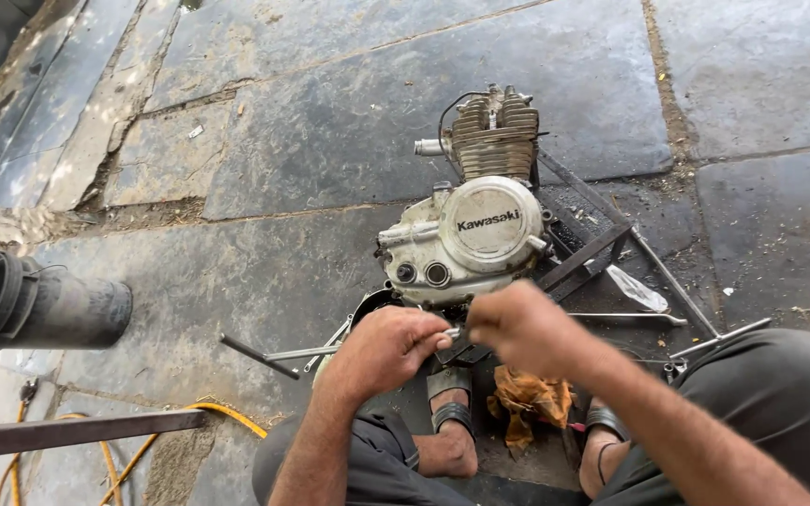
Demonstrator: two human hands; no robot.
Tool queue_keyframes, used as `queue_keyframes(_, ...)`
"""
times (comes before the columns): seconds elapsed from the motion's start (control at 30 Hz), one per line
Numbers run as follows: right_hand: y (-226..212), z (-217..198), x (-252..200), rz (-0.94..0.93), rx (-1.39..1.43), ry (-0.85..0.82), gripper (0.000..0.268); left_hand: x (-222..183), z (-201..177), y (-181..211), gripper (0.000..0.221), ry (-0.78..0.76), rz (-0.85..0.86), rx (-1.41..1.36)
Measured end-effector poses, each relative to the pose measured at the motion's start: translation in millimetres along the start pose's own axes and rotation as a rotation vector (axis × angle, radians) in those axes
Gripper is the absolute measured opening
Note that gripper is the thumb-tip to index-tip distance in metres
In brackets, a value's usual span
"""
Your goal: The person sits on the ground next to a disassembled Kawasaki motorcycle engine and cleans small metal parts, wiping them with an orange cloth. They then use a T-handle socket tool on the engine, working on bolts and components while other tools lie scattered on the ground.
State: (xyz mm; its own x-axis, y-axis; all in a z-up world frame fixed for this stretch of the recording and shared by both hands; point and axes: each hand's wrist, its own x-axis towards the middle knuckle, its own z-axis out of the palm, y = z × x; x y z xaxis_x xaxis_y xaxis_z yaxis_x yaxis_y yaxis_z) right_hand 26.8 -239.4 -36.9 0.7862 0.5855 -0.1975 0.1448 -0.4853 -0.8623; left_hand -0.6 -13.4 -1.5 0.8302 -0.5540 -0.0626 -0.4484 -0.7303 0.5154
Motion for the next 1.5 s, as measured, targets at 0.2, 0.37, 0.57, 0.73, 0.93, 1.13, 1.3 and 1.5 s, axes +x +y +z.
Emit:
queue_keyframes(0.2,2.5,-0.5,-0.6,-0.059,-0.021,0.03,0.006,4.7,2.5,0.6,0.022,-0.019,-0.023,0.049)
queue_keyframes(0.37,15.3,6.3,4.3,-0.119,-0.048,0.095,0.007,9.7,5.4,6.1,0.023,-0.108,-0.11,0.149)
queue_keyframes(0.57,40.5,-43.4,6.4,0.025,0.199,-0.123,0.009,2.1,1.1,0.9,0.02,0.056,0.016,0.029)
queue_keyframes(0.73,48.7,-55.8,1.2,0.141,-0.058,0.015,0.015,-7.6,-21.3,4.2,0.026,0.165,0.076,-0.161)
queue_keyframes(0.93,87.7,-56.9,13.5,0.462,-0.635,0.109,0.026,-22.9,-32.2,-3.0,0.032,0.247,0.216,-0.471)
queue_keyframes(1.13,150.4,-40.7,35.5,0.655,-0.764,-0.053,0.027,-26.1,-33.3,-8.5,0.036,0.242,0.233,-0.635)
queue_keyframes(1.3,166.4,-30.2,41.2,0.634,-0.749,-0.038,0.027,-30.3,-30.7,-15.2,0.037,0.281,0.255,-0.705)
queue_keyframes(1.5,180.7,-33.8,40.6,0.676,-0.781,0.032,0.022,-31.4,-26.3,-27.1,0.032,0.274,0.204,-0.744)
